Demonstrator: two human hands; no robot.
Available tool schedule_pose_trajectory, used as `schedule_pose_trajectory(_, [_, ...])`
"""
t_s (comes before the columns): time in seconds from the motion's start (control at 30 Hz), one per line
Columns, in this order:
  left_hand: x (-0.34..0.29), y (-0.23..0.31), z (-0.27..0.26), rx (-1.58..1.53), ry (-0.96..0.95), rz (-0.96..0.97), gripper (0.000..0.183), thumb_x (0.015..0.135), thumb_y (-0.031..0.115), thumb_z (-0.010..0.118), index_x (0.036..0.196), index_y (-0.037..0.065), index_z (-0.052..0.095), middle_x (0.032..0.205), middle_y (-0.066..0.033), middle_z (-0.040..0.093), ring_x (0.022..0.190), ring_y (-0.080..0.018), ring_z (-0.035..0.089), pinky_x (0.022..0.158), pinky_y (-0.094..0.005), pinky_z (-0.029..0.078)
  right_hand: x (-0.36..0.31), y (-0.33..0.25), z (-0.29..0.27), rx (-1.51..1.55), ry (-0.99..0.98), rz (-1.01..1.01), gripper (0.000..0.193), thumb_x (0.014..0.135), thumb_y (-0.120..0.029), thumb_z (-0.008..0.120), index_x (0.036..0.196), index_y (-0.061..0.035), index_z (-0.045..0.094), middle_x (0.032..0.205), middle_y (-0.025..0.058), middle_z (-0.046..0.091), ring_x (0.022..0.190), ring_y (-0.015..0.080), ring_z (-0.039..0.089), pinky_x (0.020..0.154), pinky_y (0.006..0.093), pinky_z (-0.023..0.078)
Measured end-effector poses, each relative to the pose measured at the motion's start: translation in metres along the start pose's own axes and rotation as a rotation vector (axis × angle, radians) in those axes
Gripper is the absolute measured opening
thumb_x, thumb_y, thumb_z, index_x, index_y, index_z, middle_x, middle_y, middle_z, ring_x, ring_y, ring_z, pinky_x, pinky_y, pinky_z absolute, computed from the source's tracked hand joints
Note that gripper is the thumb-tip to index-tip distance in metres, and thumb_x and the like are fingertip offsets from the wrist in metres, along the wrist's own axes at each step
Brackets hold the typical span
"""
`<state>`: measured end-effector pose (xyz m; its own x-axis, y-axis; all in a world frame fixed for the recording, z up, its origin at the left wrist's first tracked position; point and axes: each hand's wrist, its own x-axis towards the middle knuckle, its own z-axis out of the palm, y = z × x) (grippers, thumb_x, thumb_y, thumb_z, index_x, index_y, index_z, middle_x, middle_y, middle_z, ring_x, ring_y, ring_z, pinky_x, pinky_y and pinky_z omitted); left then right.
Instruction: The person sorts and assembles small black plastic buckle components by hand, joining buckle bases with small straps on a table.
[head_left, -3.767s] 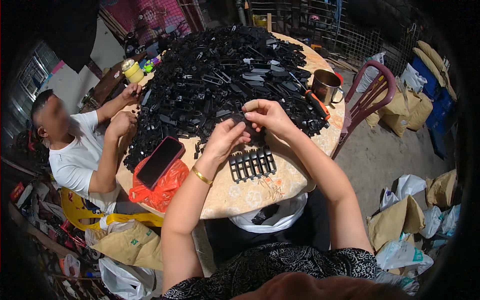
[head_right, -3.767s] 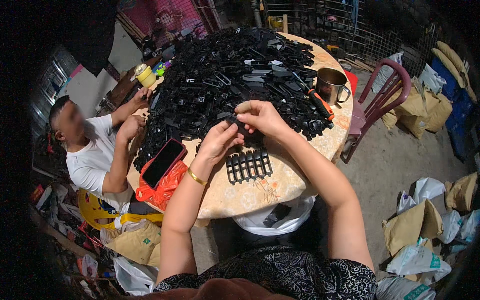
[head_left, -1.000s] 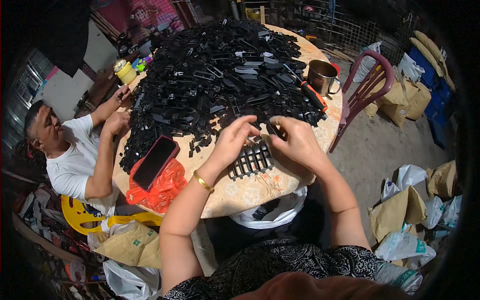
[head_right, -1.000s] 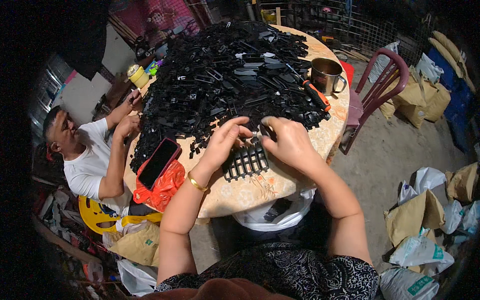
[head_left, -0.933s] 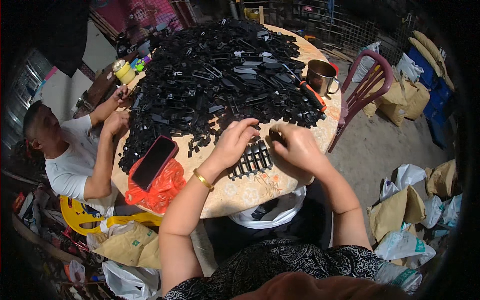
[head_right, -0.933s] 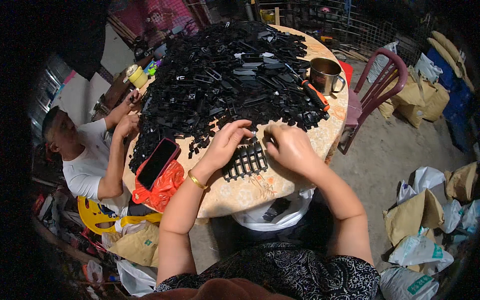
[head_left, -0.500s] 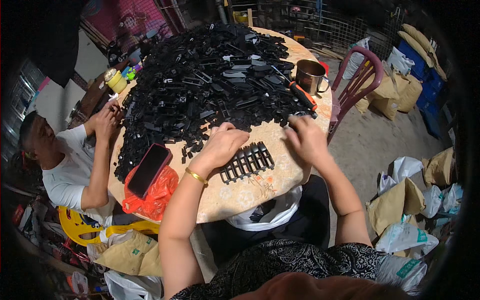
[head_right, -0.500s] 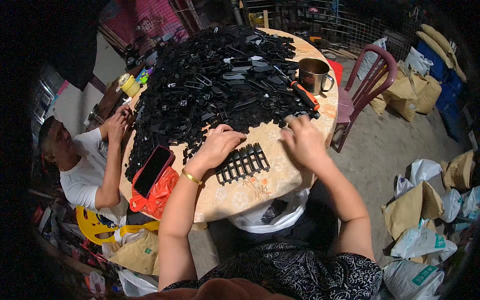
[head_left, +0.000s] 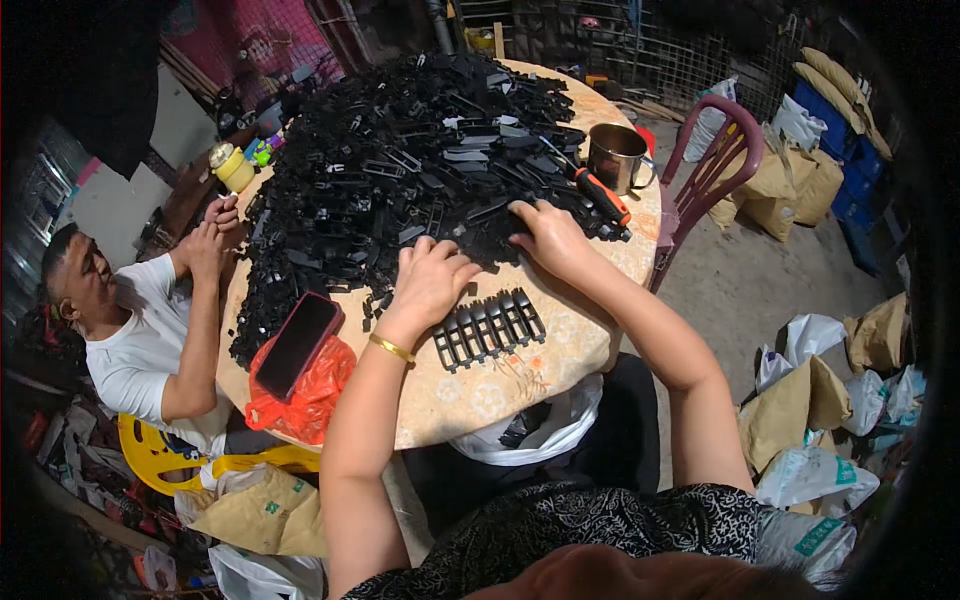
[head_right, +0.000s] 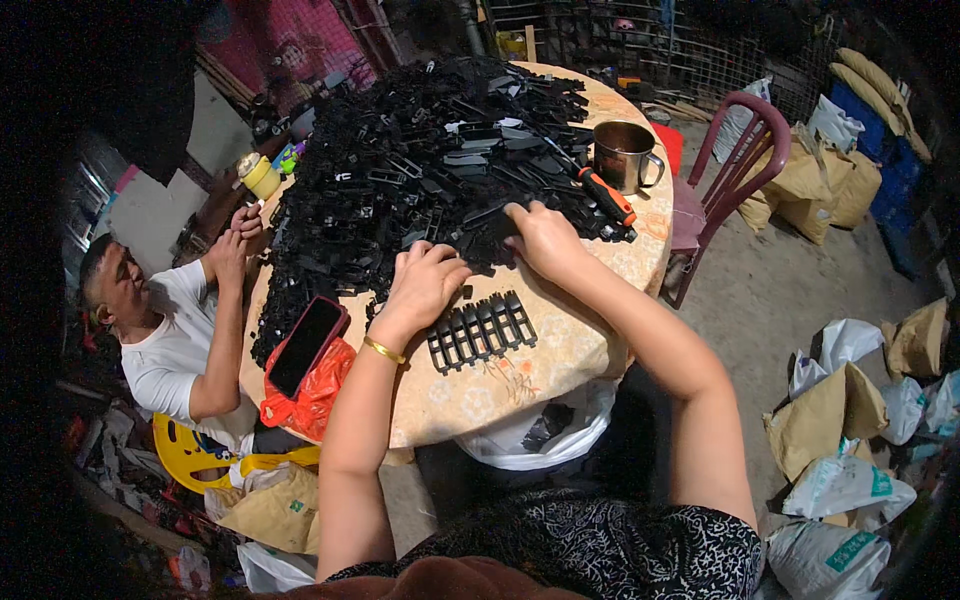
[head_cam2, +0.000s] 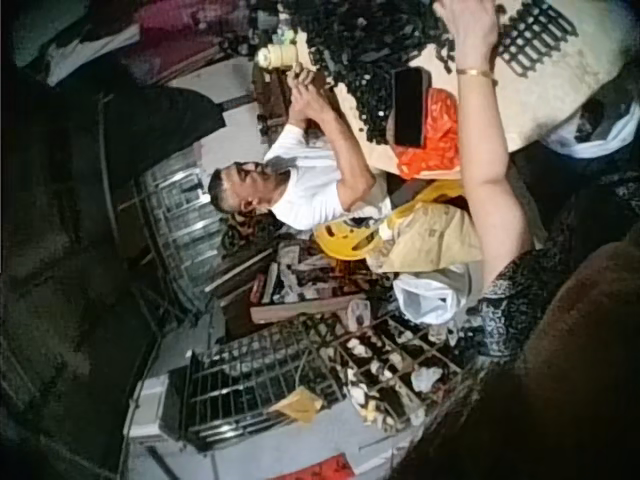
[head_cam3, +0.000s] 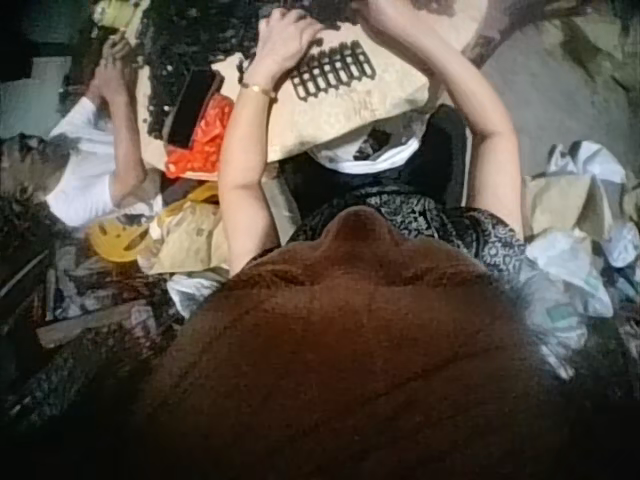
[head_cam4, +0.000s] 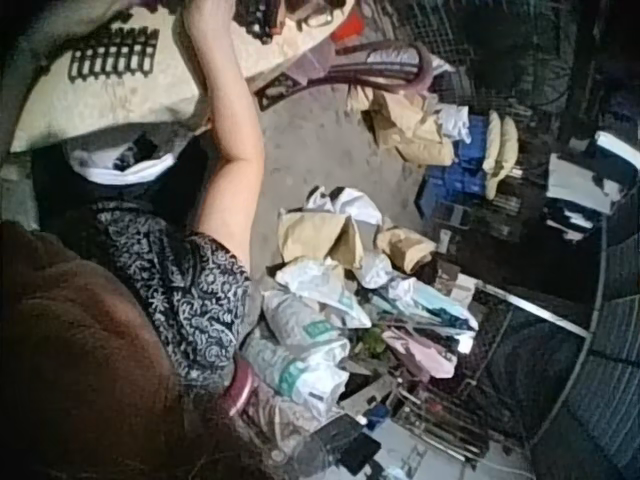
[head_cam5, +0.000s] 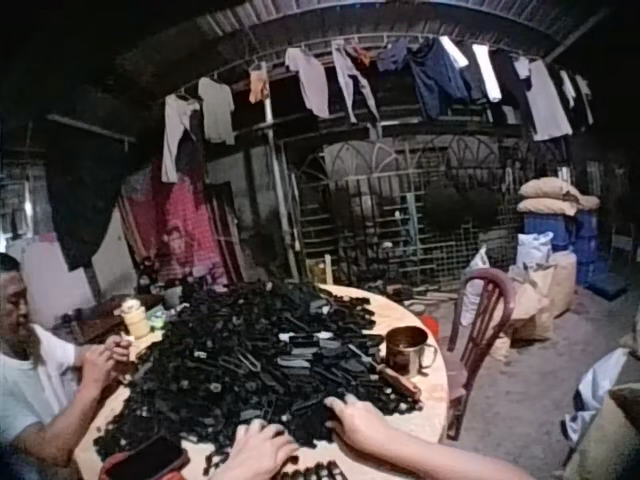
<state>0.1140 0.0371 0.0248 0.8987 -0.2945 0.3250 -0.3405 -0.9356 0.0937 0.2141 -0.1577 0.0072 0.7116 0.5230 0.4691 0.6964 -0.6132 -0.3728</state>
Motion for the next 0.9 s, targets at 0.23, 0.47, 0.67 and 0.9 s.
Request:
schedule_pose_trajectory(0.23, [0.007,-0.024,0.002,0.023,0.251,-0.343,0.02,0.075,0.021,0.067,0.072,0.001,0.062,0.083,-0.0112,0.058,0.081,-0.0311,0.053,0.072,-0.039,0.042,0.038,-0.023,0.012,-0.006,0.089,-0.135,0.022,0.072,-0.02,0.068,0.087,-0.0049,0.064,0.078,0.0149,0.061,0.076,0.0336,0.06,0.067,0.0411,0.049])
schedule_pose_trajectory(0.47, [0.01,-0.05,0.025,-0.087,0.418,-0.247,0.024,0.073,0.009,0.066,0.094,0.0,0.06,0.089,-0.0165,0.059,0.085,-0.0342,0.054,0.077,-0.0399,0.044,0.035,-0.031,0.027,-0.009,0.182,-0.148,0.017,0.075,-0.018,0.064,0.087,-0.0066,0.065,0.081,0.0117,0.057,0.084,0.0276,0.056,0.07,0.0367,0.048])
schedule_pose_trajectory(0.67, [0.01,-0.048,0.022,-0.243,0.466,-0.383,0.019,0.072,0.007,0.064,0.089,0.0,0.06,0.083,-0.0171,0.057,0.08,-0.0337,0.055,0.074,-0.0377,0.046,0.033,-0.024,0.022,0.064,0.124,-0.182,0.018,0.075,-0.016,0.061,0.09,-0.0067,0.065,0.08,0.0093,0.058,0.082,0.027,0.057,0.07,0.0368,0.048])
schedule_pose_trajectory(0.9, [0.008,-0.043,0.009,-0.618,0.436,-0.59,0.025,0.075,0.004,0.064,0.1,0.002,0.061,0.082,-0.0016,0.058,0.069,-0.0074,0.053,0.065,-0.0204,0.044,0.03,-0.022,0.02,0.072,0.095,-0.177,0.019,0.075,-0.018,0.062,0.09,-0.0085,0.067,0.079,0.009,0.06,0.08,0.0275,0.059,0.069,0.0373,0.049])
